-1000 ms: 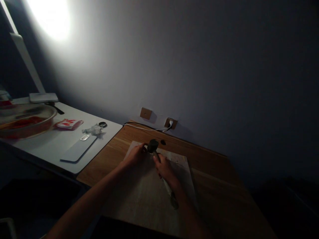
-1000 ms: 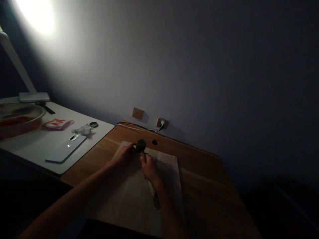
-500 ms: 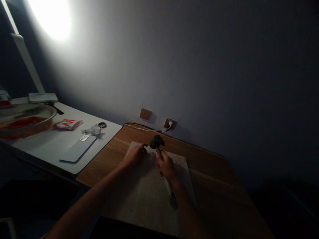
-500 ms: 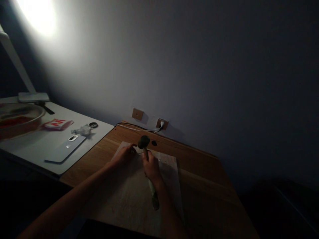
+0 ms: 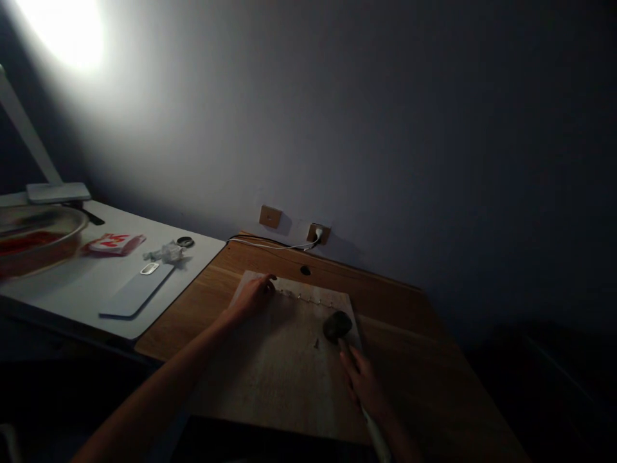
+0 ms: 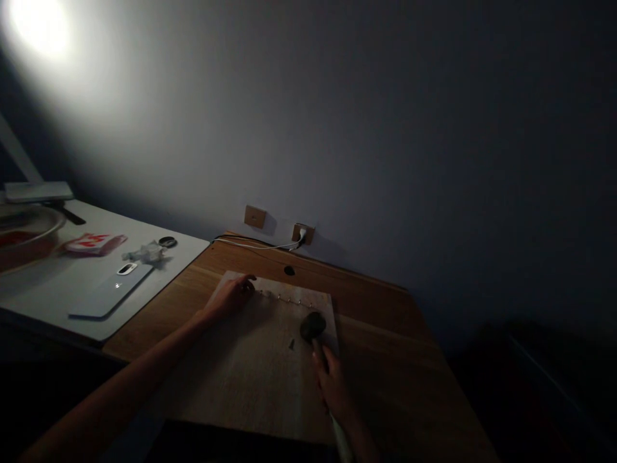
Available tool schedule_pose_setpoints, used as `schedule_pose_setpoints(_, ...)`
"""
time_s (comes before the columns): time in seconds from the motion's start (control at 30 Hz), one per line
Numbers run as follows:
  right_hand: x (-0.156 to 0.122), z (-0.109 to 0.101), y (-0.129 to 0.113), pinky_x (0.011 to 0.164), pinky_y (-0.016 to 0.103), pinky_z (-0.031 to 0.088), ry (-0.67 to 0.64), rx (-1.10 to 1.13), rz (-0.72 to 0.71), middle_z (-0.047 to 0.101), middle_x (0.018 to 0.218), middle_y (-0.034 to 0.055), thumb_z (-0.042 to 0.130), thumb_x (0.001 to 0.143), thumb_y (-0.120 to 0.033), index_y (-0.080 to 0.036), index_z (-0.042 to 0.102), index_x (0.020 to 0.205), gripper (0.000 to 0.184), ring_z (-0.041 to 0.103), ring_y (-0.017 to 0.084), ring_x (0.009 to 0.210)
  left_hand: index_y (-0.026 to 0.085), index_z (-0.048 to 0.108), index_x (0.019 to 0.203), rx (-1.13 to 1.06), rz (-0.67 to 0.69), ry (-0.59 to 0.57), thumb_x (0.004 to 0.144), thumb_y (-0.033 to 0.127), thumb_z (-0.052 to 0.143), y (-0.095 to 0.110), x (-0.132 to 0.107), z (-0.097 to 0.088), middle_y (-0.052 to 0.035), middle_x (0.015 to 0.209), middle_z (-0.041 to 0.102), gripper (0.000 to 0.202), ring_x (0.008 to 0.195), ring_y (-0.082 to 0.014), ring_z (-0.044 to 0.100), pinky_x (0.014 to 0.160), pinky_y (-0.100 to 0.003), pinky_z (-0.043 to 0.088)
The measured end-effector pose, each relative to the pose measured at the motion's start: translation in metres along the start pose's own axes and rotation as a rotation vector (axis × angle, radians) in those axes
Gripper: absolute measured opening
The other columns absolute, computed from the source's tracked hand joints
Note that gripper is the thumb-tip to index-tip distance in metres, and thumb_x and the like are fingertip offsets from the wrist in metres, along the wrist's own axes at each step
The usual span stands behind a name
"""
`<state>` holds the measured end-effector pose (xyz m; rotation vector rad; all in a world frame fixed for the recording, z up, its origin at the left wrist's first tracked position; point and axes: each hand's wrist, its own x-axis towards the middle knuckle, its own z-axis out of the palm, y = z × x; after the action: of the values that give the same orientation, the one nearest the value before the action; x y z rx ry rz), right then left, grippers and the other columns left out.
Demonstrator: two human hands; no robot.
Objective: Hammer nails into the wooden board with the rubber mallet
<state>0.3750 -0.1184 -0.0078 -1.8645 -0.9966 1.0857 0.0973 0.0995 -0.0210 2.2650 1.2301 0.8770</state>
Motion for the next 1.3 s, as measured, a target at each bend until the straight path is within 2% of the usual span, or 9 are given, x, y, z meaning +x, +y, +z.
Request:
schedule_pose_setpoints(0.17, -0.002, -0.001, 0.013, 0.033, 0.021, 0.026, 0.047, 0.058, 0.037, 0.041, 0.047, -0.0109, 0.060, 0.070, -0.078, -0.016, 0.056, 0.129, 0.085, 0.038, 0.010, 0.035, 0.019, 0.064, 0.118, 0.304, 0.191, 0.108, 0.087, 0.022, 0.061, 0.027, -0.008, -0.002, -0.0109, 0.116, 0.068, 0.031, 0.109, -0.0262, 0.061, 0.094, -0.041, 0.047)
schedule_pose_setpoints(0.33, -0.003, 0.003, 0.010, 0.032, 0.020, 0.025, 0.068, 0.108, 0.060, 0.041, 0.047, -0.0119, 0.061, 0.065, -0.081, -0.015, 0.052, 0.131, 0.094, 0.036, 0.009, 0.034, 0.022, 0.063, 0.120, 0.376, 0.906, -0.167, 0.097, 0.014, 0.052, 0.083, -0.024, 0.020, -0.0093, 0.113, 0.069, 0.027, 0.108, -0.0209, 0.061, 0.089, -0.033, 0.045)
schedule_pose_setpoints(0.4, -0.004, 0.004, 0.009, 0.032, 0.019, 0.024, 0.072, 0.136, 0.045, 0.038, 0.047, -0.0131, 0.060, 0.065, -0.081, -0.016, 0.052, 0.130, 0.092, 0.034, 0.008, 0.032, 0.021, 0.065, 0.109, 0.379, 1.047, -0.211, 0.097, 0.015, 0.053, 0.099, -0.031, 0.034, -0.0080, 0.103, 0.070, 0.018, 0.099, -0.0192, 0.062, 0.081, -0.031, 0.046)
schedule_pose_setpoints(0.53, -0.004, 0.006, 0.009, 0.030, 0.019, 0.023, 0.075, 0.162, 0.089, 0.038, 0.048, -0.0141, 0.061, 0.062, -0.080, -0.017, 0.047, 0.134, 0.097, 0.035, 0.009, 0.031, 0.018, 0.063, 0.084, 0.440, 1.127, -0.210, 0.096, 0.014, 0.056, 0.109, -0.037, 0.049, -0.0052, 0.082, 0.067, 0.014, 0.077, -0.0170, 0.060, 0.066, -0.031, 0.044)
schedule_pose_setpoints(0.73, -0.003, 0.004, 0.009, 0.031, 0.018, 0.022, 0.065, 0.170, 0.070, 0.038, 0.050, -0.0138, 0.062, 0.066, -0.079, -0.020, 0.054, 0.123, 0.082, 0.035, 0.007, 0.030, 0.018, 0.060, 0.079, 0.464, 1.166, -0.197, 0.095, 0.016, 0.058, 0.110, -0.036, 0.046, -0.0055, 0.082, 0.065, 0.017, 0.078, -0.0176, 0.058, 0.064, -0.032, 0.044)
schedule_pose_setpoints(0.9, -0.003, 0.003, 0.006, 0.032, 0.018, 0.023, 0.056, 0.171, 0.059, 0.038, 0.048, -0.0135, 0.064, 0.063, -0.081, -0.020, 0.056, 0.118, 0.082, 0.035, 0.007, 0.032, 0.018, 0.060, 0.086, 0.426, 1.094, -0.181, 0.096, 0.016, 0.056, 0.107, -0.039, 0.044, -0.0050, 0.080, 0.064, 0.011, 0.076, -0.0173, 0.058, 0.069, -0.031, 0.045)
schedule_pose_setpoints(1.0, -0.003, 0.004, 0.007, 0.033, 0.019, 0.025, 0.088, 0.158, 0.056, 0.040, 0.048, -0.0126, 0.062, 0.058, -0.085, -0.018, 0.057, 0.116, 0.089, 0.034, 0.007, 0.034, 0.018, 0.061, 0.091, 0.418, 0.939, -0.147, 0.095, 0.016, 0.054, 0.092, -0.033, 0.035, -0.0050, 0.081, 0.066, 0.009, 0.076, -0.0179, 0.060, 0.075, -0.032, 0.046)
schedule_pose_setpoints(1.17, -0.002, 0.005, 0.011, 0.034, 0.019, 0.028, 0.122, 0.145, 0.045, 0.040, 0.047, -0.0125, 0.060, 0.058, -0.086, -0.017, 0.055, 0.120, 0.093, 0.038, 0.009, 0.036, 0.020, 0.066, 0.111, 0.215, 0.367, 0.038, 0.090, 0.015, 0.053, 0.036, -0.012, -0.001, -0.0062, 0.094, 0.072, 0.026, 0.087, -0.0187, 0.065, 0.080, -0.030, 0.048)
schedule_pose_setpoints(1.3, -0.004, 0.004, 0.008, 0.033, 0.020, 0.025, 0.102, 0.150, 0.066, 0.041, 0.047, -0.0128, 0.058, 0.058, -0.087, -0.017, 0.054, 0.120, 0.093, 0.035, 0.009, 0.033, 0.021, 0.072, 0.098, 0.142, -0.022, 0.108, 0.085, 0.017, 0.054, -0.001, -0.006, -0.024, -0.0059, 0.094, 0.074, 0.022, 0.085, -0.0187, 0.067, 0.078, -0.028, 0.050)
